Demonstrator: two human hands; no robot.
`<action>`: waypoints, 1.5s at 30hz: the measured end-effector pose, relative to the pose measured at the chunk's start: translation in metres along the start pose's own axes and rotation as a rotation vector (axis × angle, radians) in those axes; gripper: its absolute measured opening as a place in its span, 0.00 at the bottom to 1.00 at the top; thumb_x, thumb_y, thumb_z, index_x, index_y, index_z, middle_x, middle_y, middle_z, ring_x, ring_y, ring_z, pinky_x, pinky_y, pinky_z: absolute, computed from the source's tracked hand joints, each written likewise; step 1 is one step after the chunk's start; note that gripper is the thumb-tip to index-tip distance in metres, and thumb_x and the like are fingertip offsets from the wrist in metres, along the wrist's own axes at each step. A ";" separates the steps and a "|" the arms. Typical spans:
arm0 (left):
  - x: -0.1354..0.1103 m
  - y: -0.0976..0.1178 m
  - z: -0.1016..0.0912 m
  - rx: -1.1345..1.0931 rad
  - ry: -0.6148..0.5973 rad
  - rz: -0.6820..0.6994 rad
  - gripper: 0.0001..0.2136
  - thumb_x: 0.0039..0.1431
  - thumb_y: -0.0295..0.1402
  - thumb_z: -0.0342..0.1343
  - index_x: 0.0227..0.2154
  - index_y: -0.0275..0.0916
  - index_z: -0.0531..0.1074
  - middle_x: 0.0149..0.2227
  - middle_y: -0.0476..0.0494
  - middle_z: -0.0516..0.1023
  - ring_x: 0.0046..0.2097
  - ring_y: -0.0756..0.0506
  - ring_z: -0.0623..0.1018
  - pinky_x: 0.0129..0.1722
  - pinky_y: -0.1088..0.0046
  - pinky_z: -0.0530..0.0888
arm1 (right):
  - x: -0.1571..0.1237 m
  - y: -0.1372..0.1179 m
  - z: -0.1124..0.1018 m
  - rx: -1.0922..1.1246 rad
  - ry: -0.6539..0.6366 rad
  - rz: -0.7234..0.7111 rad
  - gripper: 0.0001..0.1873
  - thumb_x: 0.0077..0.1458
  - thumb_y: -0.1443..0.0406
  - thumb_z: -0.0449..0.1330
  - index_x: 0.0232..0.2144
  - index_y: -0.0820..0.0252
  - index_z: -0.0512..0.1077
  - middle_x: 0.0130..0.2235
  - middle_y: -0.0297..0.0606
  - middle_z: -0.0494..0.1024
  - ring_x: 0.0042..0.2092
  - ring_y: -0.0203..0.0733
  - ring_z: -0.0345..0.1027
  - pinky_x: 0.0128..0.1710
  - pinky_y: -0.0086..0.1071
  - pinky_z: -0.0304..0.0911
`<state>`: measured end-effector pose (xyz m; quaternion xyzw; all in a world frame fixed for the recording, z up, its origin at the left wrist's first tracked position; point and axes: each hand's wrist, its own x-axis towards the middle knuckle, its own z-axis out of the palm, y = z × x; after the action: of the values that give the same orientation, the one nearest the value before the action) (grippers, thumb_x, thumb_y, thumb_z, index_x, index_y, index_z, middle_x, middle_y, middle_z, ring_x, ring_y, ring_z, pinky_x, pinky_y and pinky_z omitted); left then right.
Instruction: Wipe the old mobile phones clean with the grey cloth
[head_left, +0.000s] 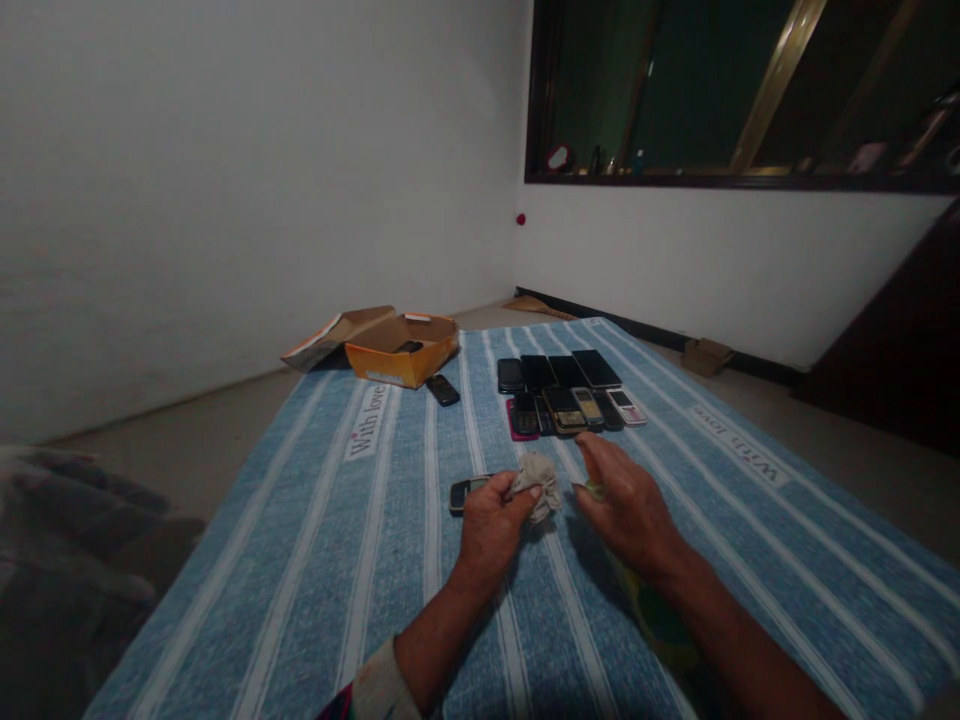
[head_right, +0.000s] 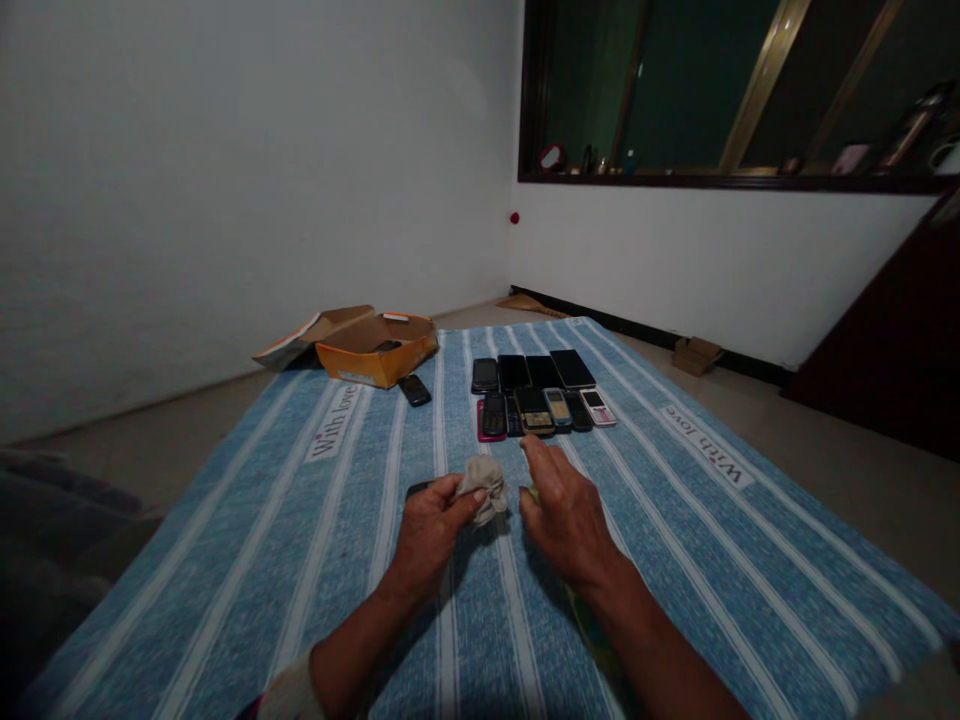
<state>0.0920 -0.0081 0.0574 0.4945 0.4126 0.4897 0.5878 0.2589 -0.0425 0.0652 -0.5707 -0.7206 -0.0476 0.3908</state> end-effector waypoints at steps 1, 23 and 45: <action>0.000 0.000 0.000 -0.001 0.001 -0.001 0.05 0.46 0.30 0.63 0.28 0.34 0.79 0.26 0.44 0.80 0.28 0.48 0.75 0.31 0.72 0.70 | 0.000 0.000 0.000 -0.005 0.002 0.010 0.30 0.51 0.71 0.52 0.59 0.59 0.61 0.48 0.47 0.75 0.51 0.51 0.70 0.50 0.45 0.67; 0.001 -0.015 0.004 -0.291 -0.102 -0.227 0.13 0.44 0.31 0.66 0.35 0.31 0.78 0.32 0.39 0.83 0.30 0.47 0.79 0.35 0.71 0.73 | -0.024 0.141 -0.066 -0.614 -0.198 0.862 0.27 0.56 0.59 0.54 0.54 0.70 0.69 0.50 0.62 0.73 0.53 0.65 0.67 0.44 0.50 0.64; -0.001 -0.022 -0.001 -0.376 -0.094 -0.256 0.14 0.45 0.35 0.68 0.34 0.33 0.79 0.33 0.42 0.81 0.33 0.49 0.77 0.35 0.75 0.72 | 0.004 -0.011 0.054 1.205 -0.198 0.588 0.14 0.45 0.59 0.68 0.34 0.62 0.79 0.30 0.35 0.78 0.31 0.38 0.69 0.33 0.31 0.62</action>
<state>0.0942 -0.0096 0.0360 0.3419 0.3456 0.4558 0.7455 0.2216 -0.0152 0.0342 -0.4272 -0.4687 0.5230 0.5695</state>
